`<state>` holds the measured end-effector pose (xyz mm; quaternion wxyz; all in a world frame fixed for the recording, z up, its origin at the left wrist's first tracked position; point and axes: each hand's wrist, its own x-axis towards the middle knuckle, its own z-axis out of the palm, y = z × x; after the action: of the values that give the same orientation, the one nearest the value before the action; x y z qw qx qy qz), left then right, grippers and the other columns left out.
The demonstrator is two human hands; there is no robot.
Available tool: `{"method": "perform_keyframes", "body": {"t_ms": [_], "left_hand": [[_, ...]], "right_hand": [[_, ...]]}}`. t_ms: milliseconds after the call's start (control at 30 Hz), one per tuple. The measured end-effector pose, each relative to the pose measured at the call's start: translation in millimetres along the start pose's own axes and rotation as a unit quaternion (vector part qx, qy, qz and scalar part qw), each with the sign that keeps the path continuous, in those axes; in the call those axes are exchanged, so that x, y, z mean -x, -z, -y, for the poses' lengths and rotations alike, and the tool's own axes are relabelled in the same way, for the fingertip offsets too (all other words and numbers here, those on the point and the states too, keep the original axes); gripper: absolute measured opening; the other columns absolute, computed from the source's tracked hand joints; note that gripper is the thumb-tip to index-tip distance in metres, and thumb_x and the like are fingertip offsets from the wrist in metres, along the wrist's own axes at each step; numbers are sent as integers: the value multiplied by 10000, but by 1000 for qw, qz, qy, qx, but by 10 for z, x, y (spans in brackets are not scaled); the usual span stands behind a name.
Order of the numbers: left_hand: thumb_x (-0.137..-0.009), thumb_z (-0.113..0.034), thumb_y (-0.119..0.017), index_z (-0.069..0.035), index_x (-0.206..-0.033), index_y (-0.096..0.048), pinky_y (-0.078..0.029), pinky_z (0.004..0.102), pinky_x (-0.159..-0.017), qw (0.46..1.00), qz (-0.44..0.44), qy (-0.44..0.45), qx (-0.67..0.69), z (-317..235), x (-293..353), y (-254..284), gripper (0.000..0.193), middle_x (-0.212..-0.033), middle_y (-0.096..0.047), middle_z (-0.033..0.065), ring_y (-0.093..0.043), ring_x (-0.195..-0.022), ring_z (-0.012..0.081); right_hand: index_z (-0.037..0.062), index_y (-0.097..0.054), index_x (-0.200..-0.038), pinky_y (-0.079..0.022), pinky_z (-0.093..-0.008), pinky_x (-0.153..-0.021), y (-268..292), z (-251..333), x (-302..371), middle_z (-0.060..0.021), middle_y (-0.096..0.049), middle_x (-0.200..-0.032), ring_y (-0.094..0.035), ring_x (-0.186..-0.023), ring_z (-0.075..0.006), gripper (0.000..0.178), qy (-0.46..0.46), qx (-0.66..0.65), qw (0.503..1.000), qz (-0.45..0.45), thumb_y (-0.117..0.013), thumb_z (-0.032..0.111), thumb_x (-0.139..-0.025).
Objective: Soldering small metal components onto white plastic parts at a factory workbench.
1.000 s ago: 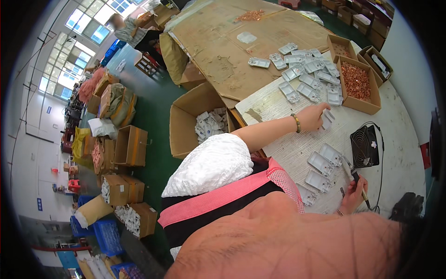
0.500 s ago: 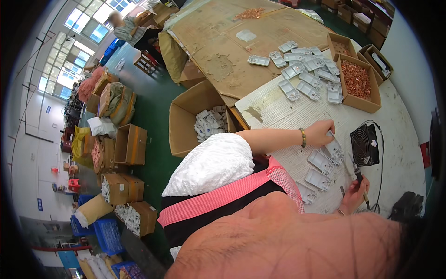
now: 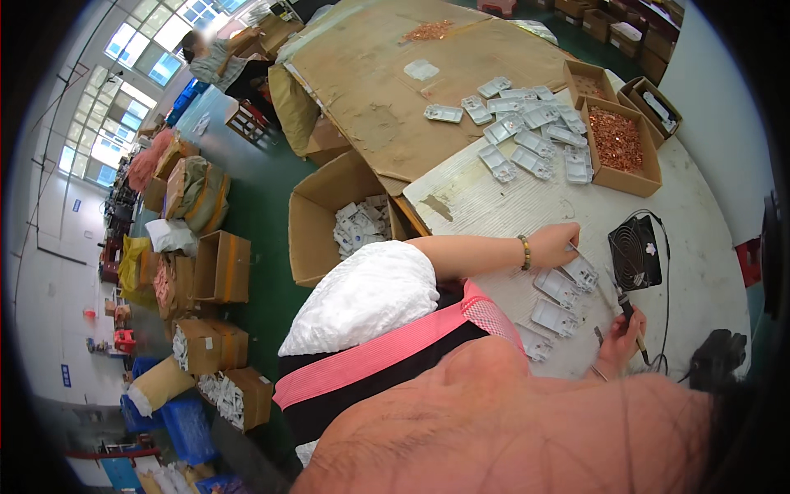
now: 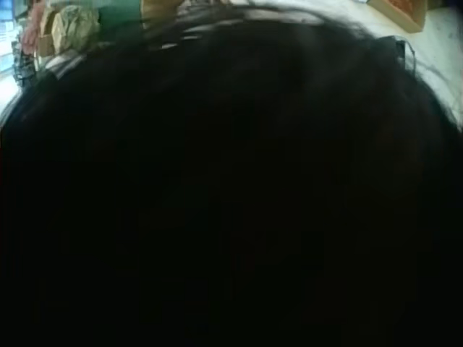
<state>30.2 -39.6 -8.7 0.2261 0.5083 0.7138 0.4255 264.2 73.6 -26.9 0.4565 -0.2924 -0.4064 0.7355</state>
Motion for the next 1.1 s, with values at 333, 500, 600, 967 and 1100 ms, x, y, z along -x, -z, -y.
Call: {"method": "perform_keyframes", "body": {"t_ms": [333, 500, 600, 967, 1100], "left_hand": [[-708, -129, -616, -26, -822, -501, -451, 348, -671, 1000, -8, 11, 22, 13, 13, -7, 192, -810, -569, 147, -560, -780, 298], [-706, -129, -616, -31, -816, -499, -447, 348, -671, 1000, -16, -10, 22, 23, 18, 7, 189, -810, -563, 141, -555, -779, 294], [-704, -128, -617, -31, -813, -497, -446, 349, -669, 1000, -14, -9, 22, 27, 22, 6, 189, -810, -564, 139, -554, -776, 292], [-704, -136, -617, -28, -817, -494, -446, 349, -676, 999, -21, -28, 26, 22, 17, 11, 199, -813, -561, 139, -553, -785, 294], [-693, -153, -615, -33, -817, -507, -442, 367, -669, 999, -12, -9, 28, 39, 14, 6, 204, -799, -564, 139, -551, -774, 307]], "right_hand": [[21, -532, -922, -359, -166, -488, -37, 13, 18, -22, -522, -754, -486, -593, -75, 224, 9, 9, 1000, -7, -577, 224, -839], [19, -531, -937, -358, -165, -485, -60, 19, 20, -23, -525, -758, -487, -589, -78, 240, 6, 13, 1000, 0, -580, 232, -836], [18, -530, -940, -359, -166, -486, -80, 29, 35, -25, -528, -764, -487, -589, -79, 243, 11, 8, 1000, -7, -580, 231, -836], [29, -527, -952, -354, -162, -493, -2, -2, 11, -21, -525, -801, -485, -610, -75, 221, 10, 3, 1000, 8, -574, 214, -840], [30, -526, -955, -355, -162, -494, 65, -33, -23, -21, -522, -803, -485, -613, -73, 221, -2, 5, 1000, 20, -573, 213, -841]]}}
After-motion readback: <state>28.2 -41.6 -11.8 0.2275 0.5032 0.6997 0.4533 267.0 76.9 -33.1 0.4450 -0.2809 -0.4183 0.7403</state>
